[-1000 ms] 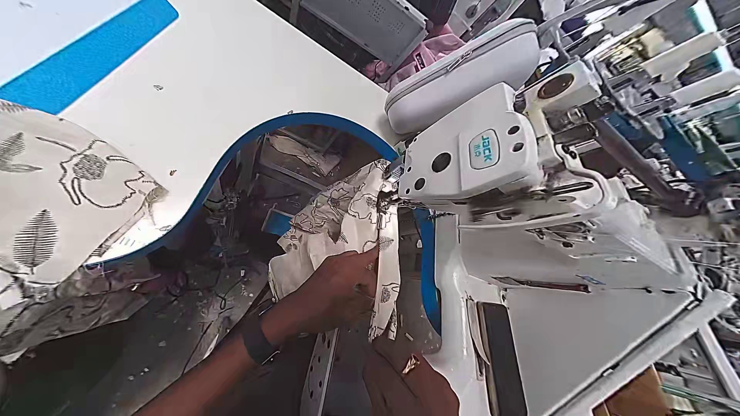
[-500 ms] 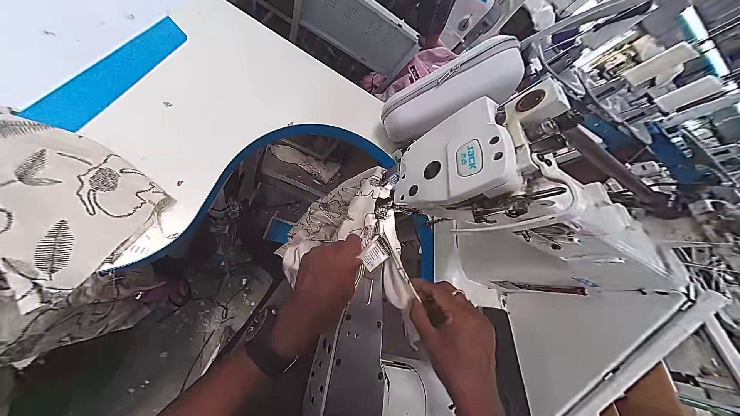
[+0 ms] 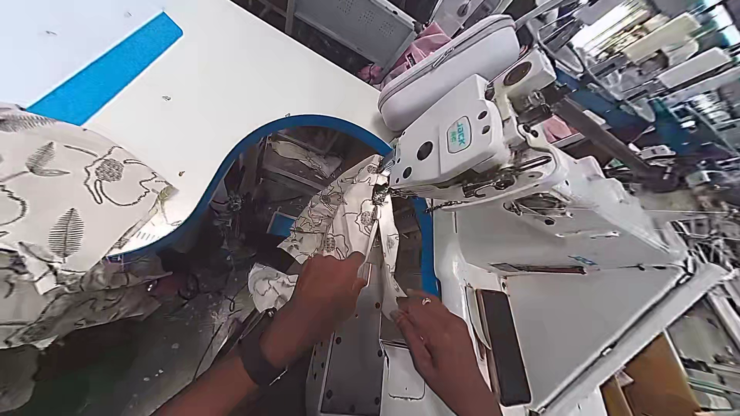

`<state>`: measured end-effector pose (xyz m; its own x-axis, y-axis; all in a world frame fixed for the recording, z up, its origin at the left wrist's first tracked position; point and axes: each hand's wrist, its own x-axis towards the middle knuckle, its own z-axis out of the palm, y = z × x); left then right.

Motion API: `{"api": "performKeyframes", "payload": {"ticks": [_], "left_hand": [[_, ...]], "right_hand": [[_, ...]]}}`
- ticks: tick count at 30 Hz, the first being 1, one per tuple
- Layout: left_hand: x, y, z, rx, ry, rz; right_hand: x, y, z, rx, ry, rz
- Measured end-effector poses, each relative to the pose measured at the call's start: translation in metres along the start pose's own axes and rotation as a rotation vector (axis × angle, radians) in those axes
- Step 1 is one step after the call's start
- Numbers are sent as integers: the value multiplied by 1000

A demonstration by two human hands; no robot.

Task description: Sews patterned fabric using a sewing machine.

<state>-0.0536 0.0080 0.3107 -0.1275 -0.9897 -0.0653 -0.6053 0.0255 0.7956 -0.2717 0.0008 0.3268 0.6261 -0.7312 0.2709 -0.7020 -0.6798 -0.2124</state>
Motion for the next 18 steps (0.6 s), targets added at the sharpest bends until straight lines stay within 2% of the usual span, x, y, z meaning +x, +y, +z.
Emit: {"api": "performKeyframes", "payload": {"ticks": [2, 4, 7, 11, 15, 18], "left_hand": [[-12, -7, 28, 10, 229, 173], [-20, -8, 55, 16, 386, 230], [-27, -12, 68, 2, 428, 227], [-7, -18, 67, -40, 475, 272], [16, -21, 58, -96, 474, 260], [15, -20, 58, -124, 464, 232]], "right_hand": [[6, -32, 4, -36, 54, -36], [5, -47, 5, -131, 32, -21], [-4, -55, 5, -242, 16, -18], [3, -48, 10, -356, 163, -35], [17, -40, 18, -355, 284, -64], [22, -33, 32, -294, 366, -105]]}}
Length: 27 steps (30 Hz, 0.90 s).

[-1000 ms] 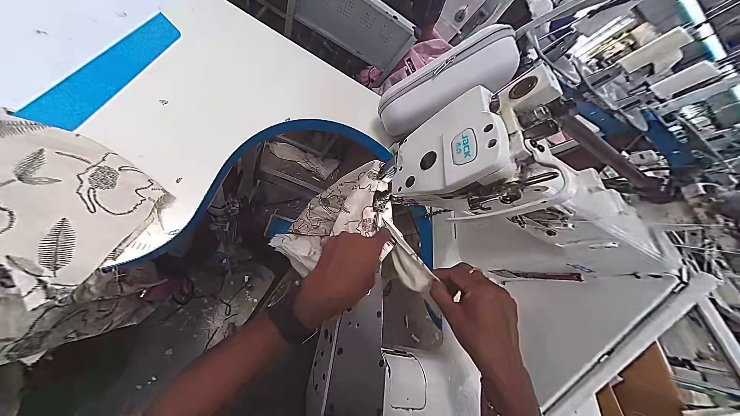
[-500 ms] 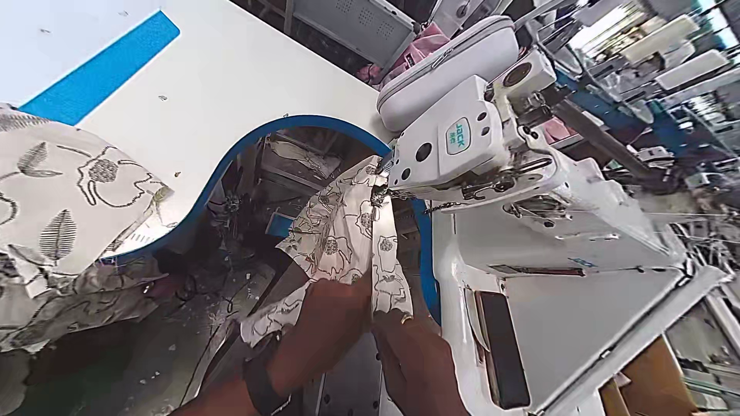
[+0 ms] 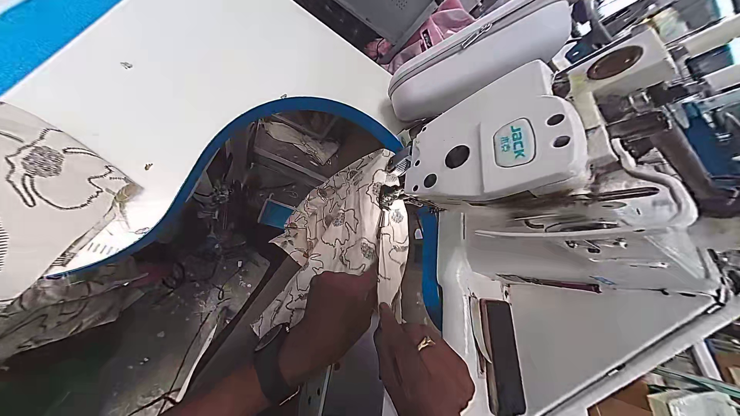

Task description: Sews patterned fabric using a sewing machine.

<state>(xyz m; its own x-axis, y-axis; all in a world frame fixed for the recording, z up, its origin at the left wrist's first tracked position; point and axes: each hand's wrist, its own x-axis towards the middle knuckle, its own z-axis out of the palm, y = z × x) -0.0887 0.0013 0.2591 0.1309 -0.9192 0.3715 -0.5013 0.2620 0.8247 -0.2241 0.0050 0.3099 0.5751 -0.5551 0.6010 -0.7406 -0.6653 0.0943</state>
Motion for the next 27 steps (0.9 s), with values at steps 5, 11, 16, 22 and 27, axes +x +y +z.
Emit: {"api": "performKeyframes", "payload": {"ticks": [5, 11, 16, 22, 27], "left_hand": [[-18, -1, 8, -44, 85, -21], [10, -9, 21, 74, 219, 109], [17, -10, 24, 143, 227, 137], [41, -16, 29, 248, 272, 192], [54, -20, 34, 282, 323, 200]], "right_hand": [[6, 13, 23, 102, 39, 67], [12, 22, 48, 202, 148, 128], [14, 25, 54, 285, 177, 172], [27, 28, 63, 198, 147, 228], [29, 26, 67, 207, 42, 375]]}}
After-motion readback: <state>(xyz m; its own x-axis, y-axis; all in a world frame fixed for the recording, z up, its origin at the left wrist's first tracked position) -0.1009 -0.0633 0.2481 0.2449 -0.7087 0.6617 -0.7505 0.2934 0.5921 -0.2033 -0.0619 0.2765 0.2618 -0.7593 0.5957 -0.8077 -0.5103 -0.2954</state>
